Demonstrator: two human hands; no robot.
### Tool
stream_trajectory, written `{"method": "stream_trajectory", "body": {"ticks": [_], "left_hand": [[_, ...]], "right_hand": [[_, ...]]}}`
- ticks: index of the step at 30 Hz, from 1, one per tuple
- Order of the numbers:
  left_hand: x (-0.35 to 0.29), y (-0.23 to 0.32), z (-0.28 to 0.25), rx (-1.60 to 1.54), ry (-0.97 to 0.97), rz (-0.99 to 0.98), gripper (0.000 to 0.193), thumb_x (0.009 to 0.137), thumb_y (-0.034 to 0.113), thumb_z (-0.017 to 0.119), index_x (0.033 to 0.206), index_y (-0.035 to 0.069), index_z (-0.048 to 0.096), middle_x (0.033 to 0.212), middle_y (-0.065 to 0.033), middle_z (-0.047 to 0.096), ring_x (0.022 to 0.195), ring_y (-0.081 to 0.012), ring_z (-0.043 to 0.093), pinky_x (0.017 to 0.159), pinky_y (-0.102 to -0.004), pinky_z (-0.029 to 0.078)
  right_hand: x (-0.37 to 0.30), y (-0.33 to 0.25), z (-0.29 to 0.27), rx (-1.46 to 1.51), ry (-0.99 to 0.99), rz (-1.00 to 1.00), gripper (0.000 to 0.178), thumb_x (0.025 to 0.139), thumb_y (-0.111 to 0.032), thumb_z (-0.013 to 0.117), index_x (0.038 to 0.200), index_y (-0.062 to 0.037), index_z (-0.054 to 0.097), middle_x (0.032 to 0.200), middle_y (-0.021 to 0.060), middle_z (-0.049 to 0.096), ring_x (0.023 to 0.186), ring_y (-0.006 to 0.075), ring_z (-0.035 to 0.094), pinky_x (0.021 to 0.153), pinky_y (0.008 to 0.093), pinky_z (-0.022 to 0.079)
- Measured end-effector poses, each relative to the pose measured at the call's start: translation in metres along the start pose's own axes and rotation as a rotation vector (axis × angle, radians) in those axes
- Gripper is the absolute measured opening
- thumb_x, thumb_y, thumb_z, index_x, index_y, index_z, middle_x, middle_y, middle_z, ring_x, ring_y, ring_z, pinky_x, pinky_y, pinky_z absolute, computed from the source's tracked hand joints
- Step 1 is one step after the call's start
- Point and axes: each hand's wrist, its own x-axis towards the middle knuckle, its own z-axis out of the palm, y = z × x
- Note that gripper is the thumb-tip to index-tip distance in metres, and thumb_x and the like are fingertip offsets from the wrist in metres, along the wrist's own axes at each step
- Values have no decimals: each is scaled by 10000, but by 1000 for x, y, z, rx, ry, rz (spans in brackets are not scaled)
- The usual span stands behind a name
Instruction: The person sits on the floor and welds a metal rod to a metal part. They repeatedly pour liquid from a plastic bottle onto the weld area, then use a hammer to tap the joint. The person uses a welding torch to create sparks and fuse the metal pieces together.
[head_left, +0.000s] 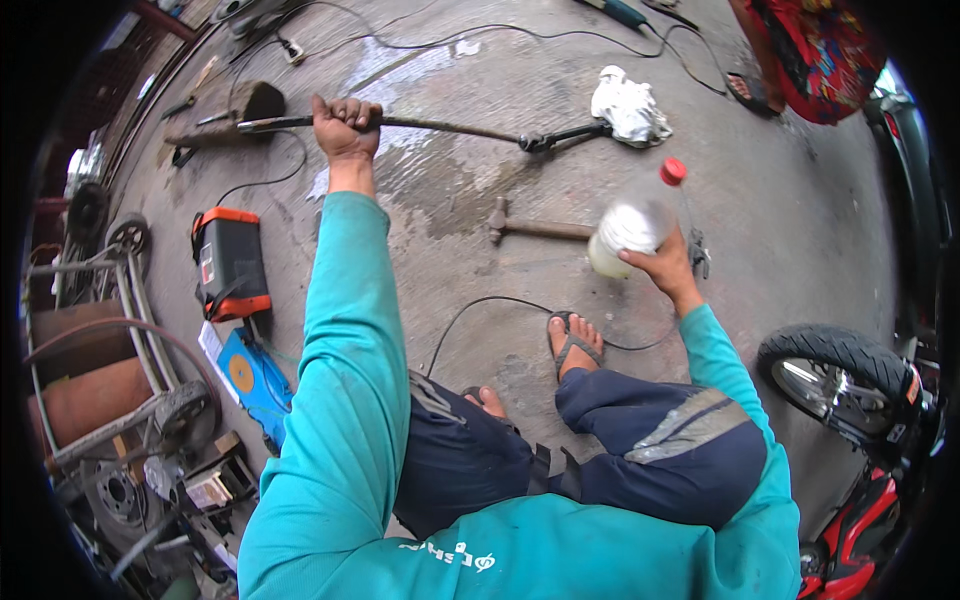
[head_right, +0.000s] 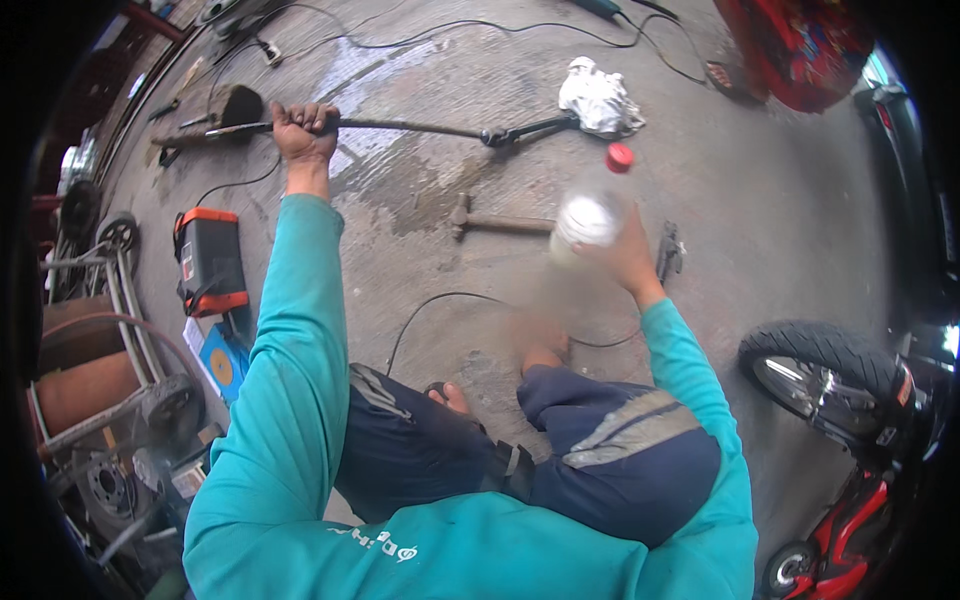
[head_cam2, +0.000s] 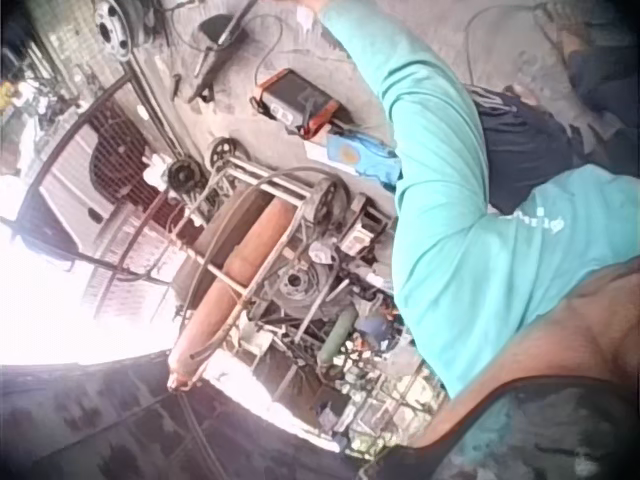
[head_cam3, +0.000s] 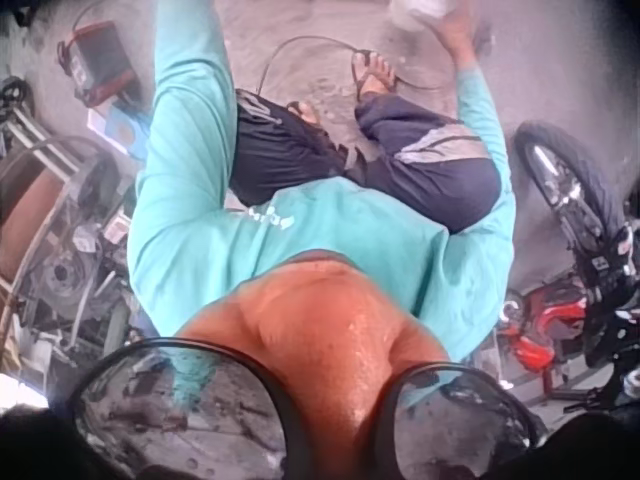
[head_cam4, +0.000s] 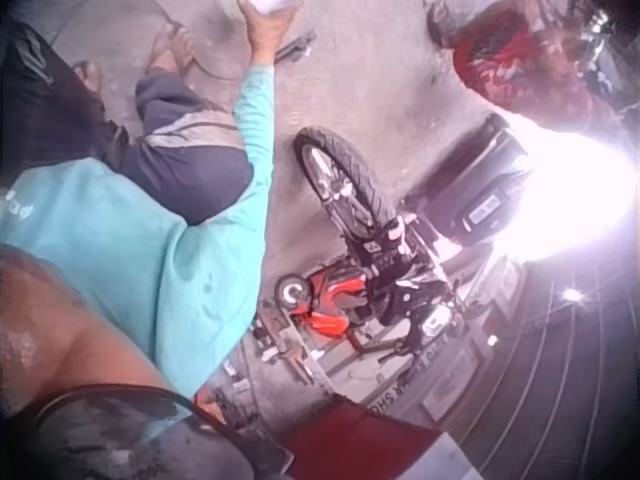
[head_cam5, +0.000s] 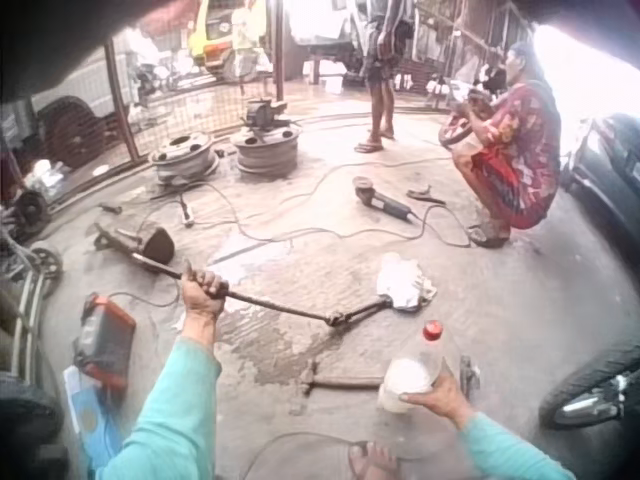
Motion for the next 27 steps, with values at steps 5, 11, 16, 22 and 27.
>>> {"method": "stream_trajectory", "body": {"ticks": [5,11,16,22,27], "left_hand": [[15,23,-17,93,-70,72,663,1048,639,389,598,152,391,543,-10,323,516,-201,357,763,-467,416],[1,46,-27,72,-53,43,674,1074,634,332,612,149,399,554,-35,357,526,-220,370,852,-510,439],[12,36,-35,78,-118,2,685,1077,624,337,602,138,422,555,-33,354,552,-221,385,882,-510,453],[6,39,-25,129,-75,11,693,1068,631,344,595,134,436,571,-40,365,594,-236,405,886,-495,465],[-11,40,-17,250,111,214,669,1082,600,381,593,142,385,520,-53,349,549,-238,416,776,-467,453]], "right_hand": [[-43,27,0,-1,-40,95,845,692,-99,934,1425,5,525,1296,101,686,1203,239,648,1071,380,493],[-66,50,12,74,-69,258,1125,611,-259,1011,1514,-31,381,1423,140,597,1333,269,569,1144,405,447],[-90,60,-13,-216,-24,402,933,725,-155,918,1499,-26,414,1468,172,558,1389,308,522,1174,429,418],[-105,116,-37,-935,299,610,552,818,-238,830,1235,-1,555,1207,244,666,1111,442,661,940,510,549],[-96,154,-64,-898,127,685,594,812,-252,820,1290,1,575,1190,273,686,1087,455,676,937,527,556]]}}
